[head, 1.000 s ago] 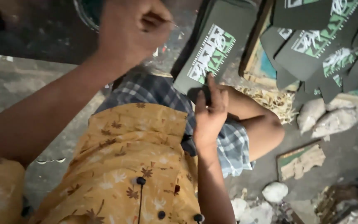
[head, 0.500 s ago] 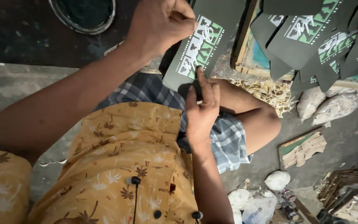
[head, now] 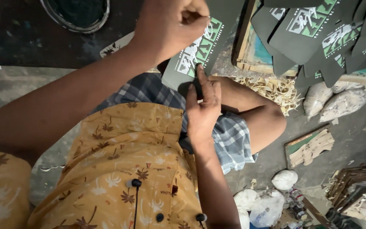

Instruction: The person sits on the floor and paints a green design onto a dark rectangular sign using a small brush. They repeatedly dip the brush into a paint container to apply the color to the sign's surface.

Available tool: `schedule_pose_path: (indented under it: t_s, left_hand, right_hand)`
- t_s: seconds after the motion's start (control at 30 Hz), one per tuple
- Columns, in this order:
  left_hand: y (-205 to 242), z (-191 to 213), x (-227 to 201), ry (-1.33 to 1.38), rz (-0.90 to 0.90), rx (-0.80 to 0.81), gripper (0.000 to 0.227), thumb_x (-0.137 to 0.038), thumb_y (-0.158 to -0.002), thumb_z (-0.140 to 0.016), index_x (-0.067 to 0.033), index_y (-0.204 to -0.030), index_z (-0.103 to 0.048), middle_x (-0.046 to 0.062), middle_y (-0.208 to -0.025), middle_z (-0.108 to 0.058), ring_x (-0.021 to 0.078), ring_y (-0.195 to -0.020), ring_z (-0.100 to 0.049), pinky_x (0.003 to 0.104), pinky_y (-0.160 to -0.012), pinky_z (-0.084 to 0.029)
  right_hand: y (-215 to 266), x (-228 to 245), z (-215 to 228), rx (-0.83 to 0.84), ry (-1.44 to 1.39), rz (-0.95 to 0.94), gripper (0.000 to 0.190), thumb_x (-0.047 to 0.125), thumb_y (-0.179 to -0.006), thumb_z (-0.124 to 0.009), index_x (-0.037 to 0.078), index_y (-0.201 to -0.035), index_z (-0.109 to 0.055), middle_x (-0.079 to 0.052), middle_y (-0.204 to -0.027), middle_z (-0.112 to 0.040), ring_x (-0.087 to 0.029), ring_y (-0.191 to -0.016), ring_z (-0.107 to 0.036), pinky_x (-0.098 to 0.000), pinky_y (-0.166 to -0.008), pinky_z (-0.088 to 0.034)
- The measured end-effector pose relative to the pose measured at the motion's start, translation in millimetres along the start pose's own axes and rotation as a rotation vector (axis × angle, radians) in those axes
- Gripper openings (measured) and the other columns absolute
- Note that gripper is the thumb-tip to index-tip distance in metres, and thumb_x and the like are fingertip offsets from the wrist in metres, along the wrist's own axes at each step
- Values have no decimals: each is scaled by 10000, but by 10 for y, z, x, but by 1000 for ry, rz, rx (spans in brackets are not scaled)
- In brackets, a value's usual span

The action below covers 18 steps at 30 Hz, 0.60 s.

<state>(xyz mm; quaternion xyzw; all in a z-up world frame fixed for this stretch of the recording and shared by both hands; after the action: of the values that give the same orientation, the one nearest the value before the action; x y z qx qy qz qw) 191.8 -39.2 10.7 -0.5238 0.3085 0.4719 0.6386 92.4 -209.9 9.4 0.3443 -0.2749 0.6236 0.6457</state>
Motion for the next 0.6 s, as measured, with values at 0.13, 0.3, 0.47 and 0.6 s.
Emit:
schedule_pose_path:
  t_s: [0.13, 0.3, 0.47, 0.6]
  left_hand:
    - [-60, -103, -115, -47, -121, -20, 87, -11, -1022, -743, -41, -1003, -663, 61, -894, -715, 141, -800, -725, 267, -695, -562]
    - [-66, -133, -94, -138, -79, -48, 128, -22, -980, -779, -53, -940, -661, 46, -820, -706, 145, -712, -710, 276, -613, -524]
    - [-59, -129, -58, -162, -77, -55, 122, 1, -954, -760, -62, -930, -659, 49, -810, -705, 147, -690, -707, 281, -595, -522]
    - [-51, -135, -115, -212, -133, -64, 126, 0, -964, -763, -62, -938, -657, 53, -812, -703, 159, -682, -698, 293, -594, -521]
  right_hand:
    - [16, 11, -4, -16, 23, 102, 511, -35, -930, -644, 99, -1423, -645, -108, -1018, -564, -222, -917, -596, -323, -837, -532]
    - [19, 21, -4, -13, 26, 82, 502, -31, -931, -653, 94, -1417, -650, -109, -995, -557, -230, -898, -587, -328, -837, -526]
    - [23, 20, -4, -11, 9, 74, 499, -29, -934, -651, 96, -1417, -649, -105, -992, -551, -220, -882, -578, -323, -809, -524]
    - [16, 23, -6, -14, -3, 63, 494, -26, -937, -650, 102, -1414, -649, -94, -990, -556, -204, -875, -574, -304, -767, -518]
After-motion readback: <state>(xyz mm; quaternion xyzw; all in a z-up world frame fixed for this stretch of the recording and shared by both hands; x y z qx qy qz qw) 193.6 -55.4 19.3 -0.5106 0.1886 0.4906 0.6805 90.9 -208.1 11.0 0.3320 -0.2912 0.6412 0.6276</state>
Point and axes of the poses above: each hand's wrist, its own y-axis away from the middle knuckle, its own z-axis out of the back of the hand, x = y × z, the point moved 9 cm from there along -y, towards the middle knuckle
